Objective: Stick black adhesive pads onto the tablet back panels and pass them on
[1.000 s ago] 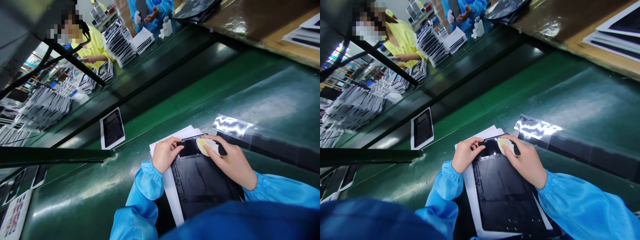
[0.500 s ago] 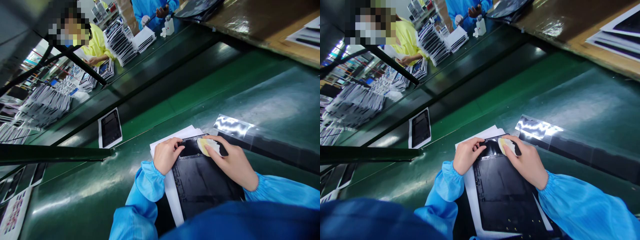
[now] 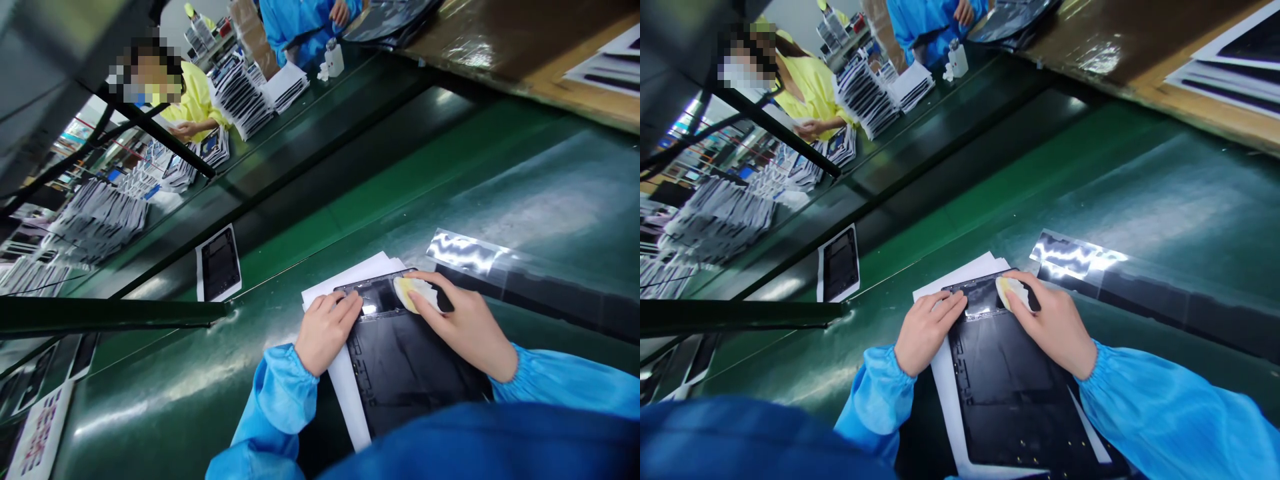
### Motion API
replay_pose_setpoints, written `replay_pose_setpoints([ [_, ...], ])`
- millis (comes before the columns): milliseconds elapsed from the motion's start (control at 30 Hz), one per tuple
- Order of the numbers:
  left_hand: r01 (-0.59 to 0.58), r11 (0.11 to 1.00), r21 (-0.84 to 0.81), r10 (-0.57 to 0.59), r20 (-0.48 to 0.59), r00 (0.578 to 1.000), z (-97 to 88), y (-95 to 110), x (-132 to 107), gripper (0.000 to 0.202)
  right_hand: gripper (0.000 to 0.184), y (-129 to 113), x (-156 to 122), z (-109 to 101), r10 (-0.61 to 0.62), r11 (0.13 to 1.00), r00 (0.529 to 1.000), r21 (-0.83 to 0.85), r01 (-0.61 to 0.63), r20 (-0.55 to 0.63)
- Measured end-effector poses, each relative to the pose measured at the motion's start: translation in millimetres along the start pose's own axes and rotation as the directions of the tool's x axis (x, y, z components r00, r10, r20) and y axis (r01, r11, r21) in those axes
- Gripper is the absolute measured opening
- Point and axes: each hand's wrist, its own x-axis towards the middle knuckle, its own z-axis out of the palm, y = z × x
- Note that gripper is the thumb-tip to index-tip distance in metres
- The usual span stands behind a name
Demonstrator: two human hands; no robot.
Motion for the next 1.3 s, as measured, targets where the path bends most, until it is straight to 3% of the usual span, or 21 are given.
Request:
replay_pose_setpoints([
  [300,-0.023,0.992,-0.127,0.025,0.015,1.000,-5.3,4,-15,0.040,0.030,-1,1,-1,-0.040,0.997,0.999,-0.062,0.040,-0.003],
  [467,0.035,0.997,-0.066,-0.037,-0.029,0.999,4.9,7,-12,0.039,0.032,-11,2,13,-0.238,0.930,0.971,-0.282,0.235,0.026],
  [600,0.092,0.995,-0.035,-0.093,-0.029,0.995,7.2,7,-5,0.040,0.027,-17,4,24,-0.341,0.879,0.934,-0.317,0.356,0.104],
  [833,0.006,0.991,-0.135,-0.006,0.000,1.000,-6.2,13,-14,0.045,0.024,-23,4,30,-0.320,0.889,0.945,-0.324,0.325,0.069],
  [967,0.048,0.992,-0.120,-0.049,-0.012,0.999,-1.7,15,-12,0.044,0.023,-24,3,31,-0.352,0.882,0.931,-0.299,0.364,0.097],
  [1167,0.024,0.995,-0.101,-0.039,-0.143,0.989,6.7,14,-7,0.037,0.030,0,7,4,-0.223,0.907,0.974,-0.375,0.194,-0.035],
  [1300,0.053,0.994,-0.092,-0.066,-0.149,0.987,13.5,12,0,0.041,0.028,-1,1,5,-0.231,0.912,0.973,-0.350,0.213,-0.011],
])
